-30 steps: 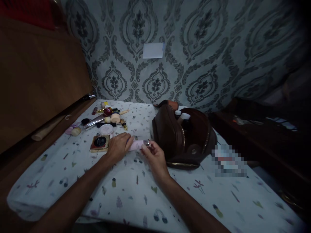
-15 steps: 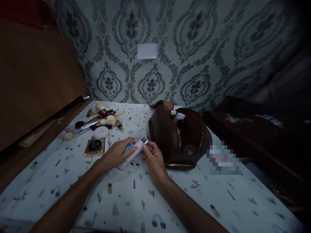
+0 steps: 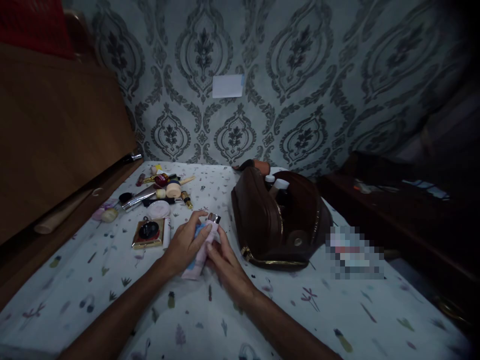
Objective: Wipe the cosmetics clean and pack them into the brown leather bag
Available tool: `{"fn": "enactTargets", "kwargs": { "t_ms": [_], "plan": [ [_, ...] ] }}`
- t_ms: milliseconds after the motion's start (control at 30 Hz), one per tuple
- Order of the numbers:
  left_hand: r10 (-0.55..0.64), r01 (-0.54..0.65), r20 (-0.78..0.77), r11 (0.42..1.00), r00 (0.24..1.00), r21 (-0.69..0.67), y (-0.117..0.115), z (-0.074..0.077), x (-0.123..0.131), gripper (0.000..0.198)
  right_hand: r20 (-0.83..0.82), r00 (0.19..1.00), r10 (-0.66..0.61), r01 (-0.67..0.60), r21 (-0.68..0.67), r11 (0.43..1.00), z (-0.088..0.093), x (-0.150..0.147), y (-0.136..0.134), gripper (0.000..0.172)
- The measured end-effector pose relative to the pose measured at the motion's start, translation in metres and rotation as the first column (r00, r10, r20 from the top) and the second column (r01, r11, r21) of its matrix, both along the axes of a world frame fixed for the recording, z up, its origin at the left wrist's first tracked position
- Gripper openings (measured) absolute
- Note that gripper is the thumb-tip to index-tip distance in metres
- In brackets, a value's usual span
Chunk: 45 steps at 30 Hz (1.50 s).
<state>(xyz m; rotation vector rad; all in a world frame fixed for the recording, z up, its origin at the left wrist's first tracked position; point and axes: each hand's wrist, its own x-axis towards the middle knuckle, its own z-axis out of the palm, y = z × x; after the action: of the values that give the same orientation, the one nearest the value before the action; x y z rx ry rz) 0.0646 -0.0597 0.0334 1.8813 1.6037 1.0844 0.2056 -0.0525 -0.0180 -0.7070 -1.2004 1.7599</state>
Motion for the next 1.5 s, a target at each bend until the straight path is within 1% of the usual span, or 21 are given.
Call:
{"fn": "enactTargets", "kwargs": {
  "t_ms": [67,167,233,333,400,467,567,667,733,833,967,1033,1100,1167,1267,1400,1500],
  "plan": [
    [0.014,-0.014,0.003,1.0,1.0,0.007,0.001,-0.001,0.0,0.037,-0.041,0.998,0.045,-0.046,-0.026,0.999,0.002,-0.001,-0.004,0.074],
    [0.019,-0.019,0.015,1.0,1.0,0.013,0.002,-0.005,0.001,0.041,-0.046,0.997,0.062,-0.065,-0.055,0.996,0.007,0.001,-0.008,0.078],
    [0.016,-0.017,0.024,0.999,1.0,0.038,0.003,-0.007,0.001,0.042,-0.017,0.994,0.112,-0.113,-0.115,0.987,0.011,0.003,-0.009,0.08],
    [-0.015,0.012,0.02,0.993,1.0,0.116,0.004,-0.009,0.0,0.037,-0.001,0.978,0.211,-0.205,-0.224,0.953,0.017,0.007,-0.009,0.084],
    [-0.05,0.047,0.017,0.986,0.999,0.159,0.006,-0.009,-0.002,0.035,-0.016,0.971,0.24,-0.235,-0.266,0.935,0.022,0.009,-0.008,0.077],
    [-0.092,0.087,0.023,0.981,0.995,0.172,0.008,-0.007,-0.005,0.035,-0.044,0.963,0.266,-0.266,-0.306,0.914,0.024,0.01,-0.006,0.065],
    [-0.152,0.144,0.038,0.977,0.988,0.158,0.011,-0.004,-0.01,0.033,-0.124,0.94,0.317,-0.34,-0.357,0.87,0.024,0.01,-0.003,0.053],
    [-0.146,0.141,0.039,0.983,0.989,0.115,0.013,-0.001,-0.014,0.033,-0.184,0.91,0.372,-0.414,-0.373,0.83,0.022,0.01,-0.003,0.047],
    [-0.101,0.1,0.004,0.992,0.995,0.082,0.014,0.0,-0.017,0.035,-0.151,0.918,0.366,-0.396,-0.353,0.848,0.021,0.009,-0.004,0.048],
    [-0.011,0.014,-0.057,0.999,0.998,0.05,0.017,-0.002,-0.021,0.037,-0.036,0.944,0.329,-0.325,-0.286,0.902,0.021,0.007,-0.006,0.054],
    [0.094,-0.093,-0.072,0.996,0.993,0.005,0.022,-0.006,-0.031,0.044,0.101,0.942,0.321,-0.295,-0.207,0.933,0.021,0.008,-0.007,0.063],
    [0.115,-0.116,-0.051,0.993,0.992,-0.014,0.024,-0.006,-0.036,0.047,0.174,0.942,0.288,-0.26,-0.17,0.951,0.019,0.008,-0.006,0.06],
    [0.113,-0.113,-0.007,0.993,0.994,-0.026,0.026,-0.006,-0.04,0.05,0.205,0.947,0.247,-0.22,-0.149,0.964,0.017,0.009,-0.004,0.055],
    [0.102,-0.099,0.061,0.994,0.993,-0.049,0.026,-0.005,-0.043,0.051,0.165,0.956,0.243,-0.216,-0.163,0.963,0.016,0.009,-0.002,0.053],
    [0.086,-0.069,0.173,0.993,0.981,-0.1,0.025,-0.004,-0.044,0.052,0.051,0.959,0.279,-0.262,-0.219,0.94,0.018,0.009,0.001,0.051],
    [0.068,-0.029,0.276,0.989,0.959,-0.143,0.022,-0.002,-0.041,0.051,-0.065,0.947,0.314,-0.318,-0.325,0.891,0.023,0.011,0.002,0.046],
    [0.023,0.012,0.328,0.995,0.944,-0.104,0.021,0.0,-0.04,0.046,-0.167,0.94,0.298,-0.341,-0.421,0.841,0.026,0.015,0.003,0.044]
  ]
}}
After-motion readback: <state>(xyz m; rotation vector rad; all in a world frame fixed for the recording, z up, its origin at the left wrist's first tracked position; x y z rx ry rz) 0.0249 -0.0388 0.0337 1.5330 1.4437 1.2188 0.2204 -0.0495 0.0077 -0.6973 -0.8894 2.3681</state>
